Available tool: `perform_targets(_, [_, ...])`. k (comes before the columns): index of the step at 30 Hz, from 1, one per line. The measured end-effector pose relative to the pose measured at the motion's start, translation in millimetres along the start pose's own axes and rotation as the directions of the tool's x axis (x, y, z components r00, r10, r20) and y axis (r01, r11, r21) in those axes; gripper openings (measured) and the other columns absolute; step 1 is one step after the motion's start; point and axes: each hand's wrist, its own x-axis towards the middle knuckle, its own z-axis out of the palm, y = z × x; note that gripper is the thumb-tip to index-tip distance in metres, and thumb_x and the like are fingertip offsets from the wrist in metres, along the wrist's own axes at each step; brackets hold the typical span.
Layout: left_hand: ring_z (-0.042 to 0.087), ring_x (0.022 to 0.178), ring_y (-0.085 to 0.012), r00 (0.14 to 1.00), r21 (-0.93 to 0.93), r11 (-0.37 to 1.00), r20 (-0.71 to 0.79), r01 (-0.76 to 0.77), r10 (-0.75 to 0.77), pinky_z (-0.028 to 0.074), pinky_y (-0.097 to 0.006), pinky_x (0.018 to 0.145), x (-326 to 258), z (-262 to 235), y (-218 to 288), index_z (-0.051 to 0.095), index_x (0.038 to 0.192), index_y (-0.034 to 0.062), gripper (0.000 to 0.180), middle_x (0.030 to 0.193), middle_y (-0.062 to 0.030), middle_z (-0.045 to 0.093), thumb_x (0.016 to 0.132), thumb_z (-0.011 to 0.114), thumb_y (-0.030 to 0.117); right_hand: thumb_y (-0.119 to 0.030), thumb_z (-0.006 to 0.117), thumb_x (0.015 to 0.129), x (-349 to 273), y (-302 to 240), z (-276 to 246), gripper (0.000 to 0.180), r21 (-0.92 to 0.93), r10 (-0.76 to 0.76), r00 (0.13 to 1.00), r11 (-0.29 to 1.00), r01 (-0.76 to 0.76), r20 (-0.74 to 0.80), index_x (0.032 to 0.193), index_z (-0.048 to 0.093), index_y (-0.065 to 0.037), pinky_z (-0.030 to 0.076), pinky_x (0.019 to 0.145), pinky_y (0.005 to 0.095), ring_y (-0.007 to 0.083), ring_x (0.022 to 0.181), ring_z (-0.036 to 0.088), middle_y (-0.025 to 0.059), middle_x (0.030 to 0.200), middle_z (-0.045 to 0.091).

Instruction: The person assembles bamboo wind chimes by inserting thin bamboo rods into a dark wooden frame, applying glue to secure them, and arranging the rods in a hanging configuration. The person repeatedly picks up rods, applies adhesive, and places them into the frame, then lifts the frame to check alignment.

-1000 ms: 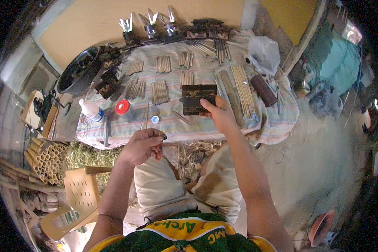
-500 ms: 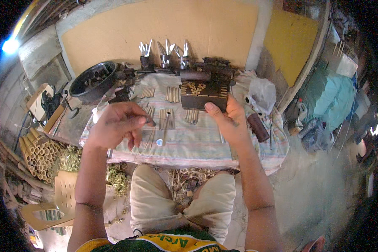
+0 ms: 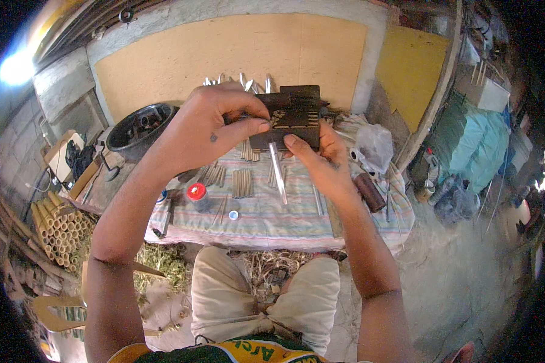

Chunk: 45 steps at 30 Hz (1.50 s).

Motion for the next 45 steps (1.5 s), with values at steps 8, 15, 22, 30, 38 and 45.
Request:
perform_targets(8, [0.057,0.07,-0.017,0.998,-0.013,0.999,0.042,0.05,-0.049,0.045,-0.03,0.06,11.3,-0.7,-5.6,0.072,0.09,0.001,0.013,0.08,-0.0088,0.059,0.08,0.074,0.01,-0.01,0.064,0.093,-1.9,-11.4,4.0,0.032,0.032,-0.084,0.996,0.996,0.083,0.015,0.123,0.056,-0.004,0.046,0.093,0.0274,0.0102,0.105,0.058,0.0033,0.115,0.065])
perform_targets(15, [0.058,0.07,-0.0173,1.0,0.006,1.0,0.007,-0.013,0.013,0.045,-0.03,0.061,13.2,-1.9,-5.0,0.071,0.09,0.0014,0.013,0.08,-0.0077,0.059,0.08,0.074,0.009,-0.011,0.064,0.094,2.7,-13.1,4.4,0.033,0.047,-0.129,0.992,0.991,0.128,0.016,0.124,0.055,-0.005,0.047,0.092,0.0272,0.01,0.105,0.058,0.0032,0.116,0.065])
perform_targets(22, [0.058,0.07,-0.016,1.0,-0.041,0.999,-0.01,-0.024,0.024,0.045,-0.029,0.062,16.9,-0.8,-7.1,0.071,0.09,0.0014,0.011,0.08,-0.007,0.06,0.081,0.073,0.007,-0.012,0.065,0.093,3.8,-14.3,6.7,0.032,0.063,-0.194,0.981,0.979,0.193,0.009,0.122,0.056,-0.004,0.047,0.091,0.0265,0.0103,0.104,0.059,0.0038,0.115,0.065])
perform_targets(30, [0.057,0.073,-0.0123,0.995,-0.172,0.981,-0.023,0.094,-0.1,0.045,-0.027,0.065,18.7,0.7,-6.7,0.071,0.091,0.0007,0.013,0.081,-0.0051,0.06,0.08,0.075,0.007,-0.011,0.065,0.093,4.0,-16.7,5.7,0.031,0.095,-0.174,0.985,0.98,0.175,-0.017,0.122,0.056,-0.004,0.048,0.091,0.0268,0.0102,0.103,0.059,0.004,0.114,0.065])
perform_targets(38, [0.056,0.072,-0.0111,0.994,-0.174,0.98,-0.02,0.1,-0.105,0.045,-0.026,0.063,21.0,2.2,-5.9,0.071,0.089,0.0007,0.013,0.081,-0.0042,0.06,0.08,0.077,0.008,-0.009,0.066,0.092,5.0,-17.9,5.5,0.033,0.048,-0.207,0.978,0.977,0.208,-0.031,0.123,0.055,-0.005,0.048,0.09,0.0263,0.0099,0.103,0.059,0.0037,0.114,0.065])
perform_targets(45, [0.058,0.072,-0.007,0.981,-0.211,0.958,0.033,0.192,-0.19,0.046,-0.022,0.063,26.7,1.6,-8.8,0.07,0.089,-0.0011,0.014,0.082,-0.0026,0.064,0.081,0.077,0.008,-0.008,0.066,0.091,5.7,-19.1,6.7,0.032,0.083,-0.171,0.983,0.981,0.176,-0.069,0.122,0.056,-0.005,0.047,0.09,0.0255,0.0092,0.102,0.059,0.0029,0.113,0.065])
